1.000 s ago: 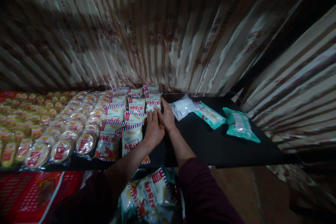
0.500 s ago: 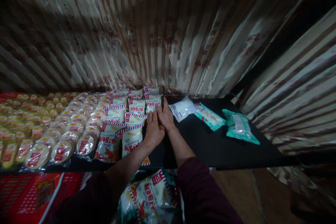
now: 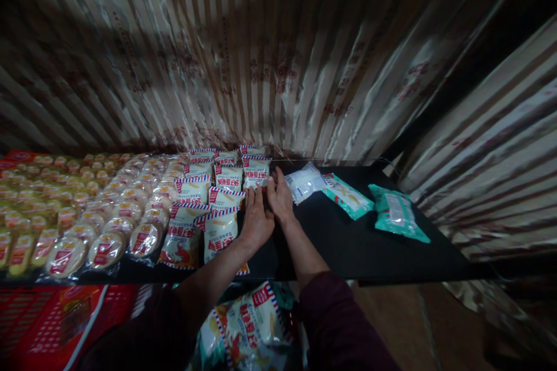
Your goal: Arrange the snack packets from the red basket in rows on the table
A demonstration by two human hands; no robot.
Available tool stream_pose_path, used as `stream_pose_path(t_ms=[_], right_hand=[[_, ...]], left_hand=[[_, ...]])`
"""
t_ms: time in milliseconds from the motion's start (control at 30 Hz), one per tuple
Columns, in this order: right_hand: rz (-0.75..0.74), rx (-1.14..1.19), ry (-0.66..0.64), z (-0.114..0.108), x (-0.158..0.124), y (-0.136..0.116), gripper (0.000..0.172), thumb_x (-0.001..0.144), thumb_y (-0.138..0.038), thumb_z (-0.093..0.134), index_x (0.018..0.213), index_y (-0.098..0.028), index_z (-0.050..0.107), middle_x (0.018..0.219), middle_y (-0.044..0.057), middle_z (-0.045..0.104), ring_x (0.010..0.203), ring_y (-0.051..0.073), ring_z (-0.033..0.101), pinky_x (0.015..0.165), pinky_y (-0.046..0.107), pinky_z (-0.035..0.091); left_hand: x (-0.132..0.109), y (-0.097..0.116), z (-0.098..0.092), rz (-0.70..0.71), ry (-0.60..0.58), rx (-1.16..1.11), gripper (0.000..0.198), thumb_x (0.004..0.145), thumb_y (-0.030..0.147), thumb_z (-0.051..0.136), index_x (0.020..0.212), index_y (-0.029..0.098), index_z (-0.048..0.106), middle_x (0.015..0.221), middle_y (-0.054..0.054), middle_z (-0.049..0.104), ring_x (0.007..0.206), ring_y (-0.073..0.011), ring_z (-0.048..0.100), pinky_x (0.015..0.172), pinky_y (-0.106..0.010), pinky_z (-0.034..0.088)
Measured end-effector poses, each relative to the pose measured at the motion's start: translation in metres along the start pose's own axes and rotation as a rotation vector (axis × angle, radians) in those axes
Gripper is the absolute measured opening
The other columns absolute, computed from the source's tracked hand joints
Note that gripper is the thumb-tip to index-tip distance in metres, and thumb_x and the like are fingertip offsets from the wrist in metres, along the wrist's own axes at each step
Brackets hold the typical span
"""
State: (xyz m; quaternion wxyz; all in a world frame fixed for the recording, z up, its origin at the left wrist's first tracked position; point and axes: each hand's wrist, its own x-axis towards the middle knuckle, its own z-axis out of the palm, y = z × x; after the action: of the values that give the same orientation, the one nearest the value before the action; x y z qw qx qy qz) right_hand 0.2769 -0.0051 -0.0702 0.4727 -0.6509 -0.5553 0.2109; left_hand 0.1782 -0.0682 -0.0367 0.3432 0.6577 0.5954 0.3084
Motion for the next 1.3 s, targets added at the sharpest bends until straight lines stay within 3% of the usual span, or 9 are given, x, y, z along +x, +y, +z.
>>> stream_pose_path(t_ms=[300,500,867,1033,1300], right_hand=[[-0.022,0.081,0.094,-0.018,-0.034,-0.004,0.055,0.086,-0.058,0.038,0.119,-0.018,0.058,0.119,0.013,0.065,0.114,0.026,0.059,0.103,0.046,0.042],[0.000,0.169,0.071,-0.030,-0.068,-0.013,0.048,0.086,-0.056,0.041,0.111,-0.020,0.061,0.112,0.012,0.068,0.105,0.024,0.064,0.096,0.043,0.048],[0.064,0.241,0.091,-0.050,-0.135,-0.045,0.055,0.081,-0.065,0.044,0.105,-0.019,0.062,0.105,0.013,0.071,0.098,0.025,0.067,0.090,0.041,0.051],[0.055,0.217,0.057,-0.047,-0.173,-0.052,0.054,0.083,-0.065,0.043,0.102,-0.020,0.064,0.100,0.012,0.072,0.096,0.025,0.068,0.088,0.040,0.052],[0.130,0.172,-0.001,-0.038,-0.228,-0.049,0.054,0.083,-0.064,0.042,0.101,-0.019,0.065,0.096,0.011,0.073,0.090,0.025,0.069,0.083,0.040,0.053]], left_hand=[[-0.026,0.007,0.000,0.035,-0.024,-0.027,0.064,0.072,0.004,0.046,0.135,0.001,0.041,0.152,-0.022,0.023,0.144,-0.0282,0.010,0.120,-0.043,0.013],[-0.052,0.007,-0.001,0.077,-0.020,-0.010,0.052,0.076,0.006,0.045,0.127,0.004,0.051,0.150,-0.019,0.031,0.143,-0.0273,0.019,0.119,-0.041,0.019],[-0.112,0.019,-0.030,0.146,-0.052,0.021,0.042,0.074,0.004,0.043,0.110,0.007,0.063,0.128,-0.015,0.058,0.125,-0.0210,0.049,0.112,-0.030,0.033],[-0.141,0.007,-0.040,0.149,-0.113,0.079,0.038,0.072,0.002,0.042,0.100,0.013,0.065,0.110,-0.012,0.066,0.107,-0.0197,0.059,0.100,-0.030,0.044],[-0.185,-0.038,-0.052,0.116,-0.102,0.115,0.032,0.077,0.004,0.043,0.096,0.016,0.066,0.104,-0.007,0.068,0.101,-0.0166,0.061,0.095,-0.027,0.045]])
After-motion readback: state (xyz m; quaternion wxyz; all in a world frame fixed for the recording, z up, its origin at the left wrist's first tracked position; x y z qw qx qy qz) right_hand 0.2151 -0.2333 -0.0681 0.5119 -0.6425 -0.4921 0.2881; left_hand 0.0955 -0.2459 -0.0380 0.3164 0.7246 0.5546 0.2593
